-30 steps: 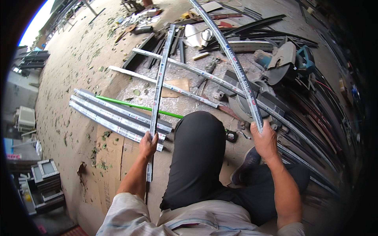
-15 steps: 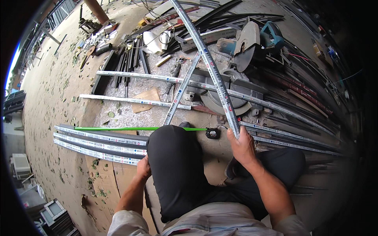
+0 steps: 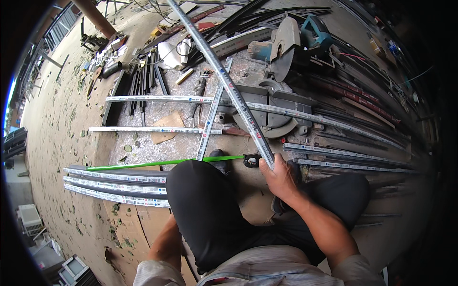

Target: The person measures and marks metal profiles with a tape measure and marker, then cuts them to length using a miter saw. The person repeats this process for several pieces, stacking the cut sections on the floor.

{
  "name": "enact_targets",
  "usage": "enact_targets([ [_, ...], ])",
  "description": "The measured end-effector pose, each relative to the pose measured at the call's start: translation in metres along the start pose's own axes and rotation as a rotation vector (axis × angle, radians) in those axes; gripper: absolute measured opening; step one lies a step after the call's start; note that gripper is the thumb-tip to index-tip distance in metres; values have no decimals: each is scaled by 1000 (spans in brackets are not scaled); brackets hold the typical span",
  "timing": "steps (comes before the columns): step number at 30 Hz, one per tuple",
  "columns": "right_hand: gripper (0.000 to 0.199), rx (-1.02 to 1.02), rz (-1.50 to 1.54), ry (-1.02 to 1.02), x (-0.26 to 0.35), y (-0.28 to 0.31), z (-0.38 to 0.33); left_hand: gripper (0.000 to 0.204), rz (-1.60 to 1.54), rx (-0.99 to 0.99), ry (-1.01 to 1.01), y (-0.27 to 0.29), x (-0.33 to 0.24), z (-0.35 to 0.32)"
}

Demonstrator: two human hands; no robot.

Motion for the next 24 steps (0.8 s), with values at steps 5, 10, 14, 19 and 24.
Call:
enact_targets([
  [5,45,35,-31,30,5,-4,-1,54,-2,4,18,-1,-8,15],
  [10,52,97,-62,16,-1,-6,-1,59,-24,-5,2,5,-30,31],
  [14,50,35,-49,89,3,-9,-3,63,-140,-102,-49,30,-66,50],
  [19,46,-22,-95,133,0,-8,-4,69,-560,-192,-233,88,-192,80],
  [24,41,-48,-141,213,5,-6,-6,86,-996,21,-345,163,-351,63],
])
Point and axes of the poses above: each hand's wrist, its own z-axis towards the middle knuckle, its own y-axis out of the back of the hand, x = y × z, the point moved 1 cm from there along z, towards the middle knuckle, and after that the axes turned 15 degrees about -z, right-handed, at the moved point
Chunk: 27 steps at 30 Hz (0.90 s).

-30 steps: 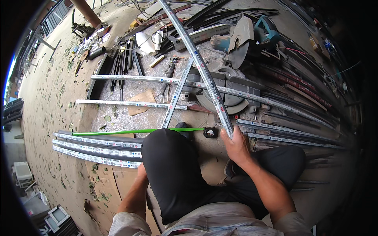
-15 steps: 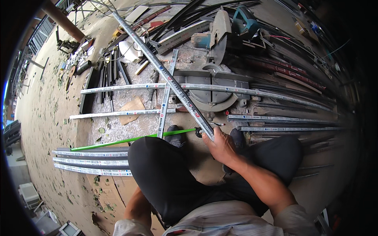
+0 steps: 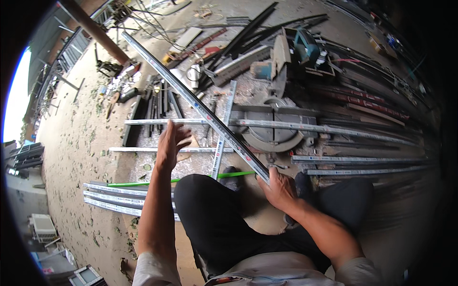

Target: The person measures and marks metal profiles with a tape measure and marker, then cuts them to length using a miter saw. The person repeats this process for several pieces, stacking the cut sections on the floor.

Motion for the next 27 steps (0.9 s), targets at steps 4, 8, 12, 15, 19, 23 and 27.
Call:
enact_targets([
  [4,39,-70,-151,121,-3,3,-3,76,-235,206,-142,-34,-56,47],
  [8,37,-167,-187,166,-35,-18,5,43,-407,-86,-330,-41,-78,71],
  [12,39,-148,-279,124,-49,-28,6,38,-300,-141,-393,-52,-96,66],
  [15,42,-70,-262,73,-43,-31,8,38,-334,-36,-476,-44,-103,78],
  [19,43,-84,-247,60,-45,-28,7,39,-244,-173,-616,-65,-124,60],
  [23,51,-146,-245,80,-43,-25,7,43,-118,-261,-811,-67,-161,49],
  [27,44,-129,-188,63,-40,-14,8,42,28,-158,-1027,-71,-209,35],
])
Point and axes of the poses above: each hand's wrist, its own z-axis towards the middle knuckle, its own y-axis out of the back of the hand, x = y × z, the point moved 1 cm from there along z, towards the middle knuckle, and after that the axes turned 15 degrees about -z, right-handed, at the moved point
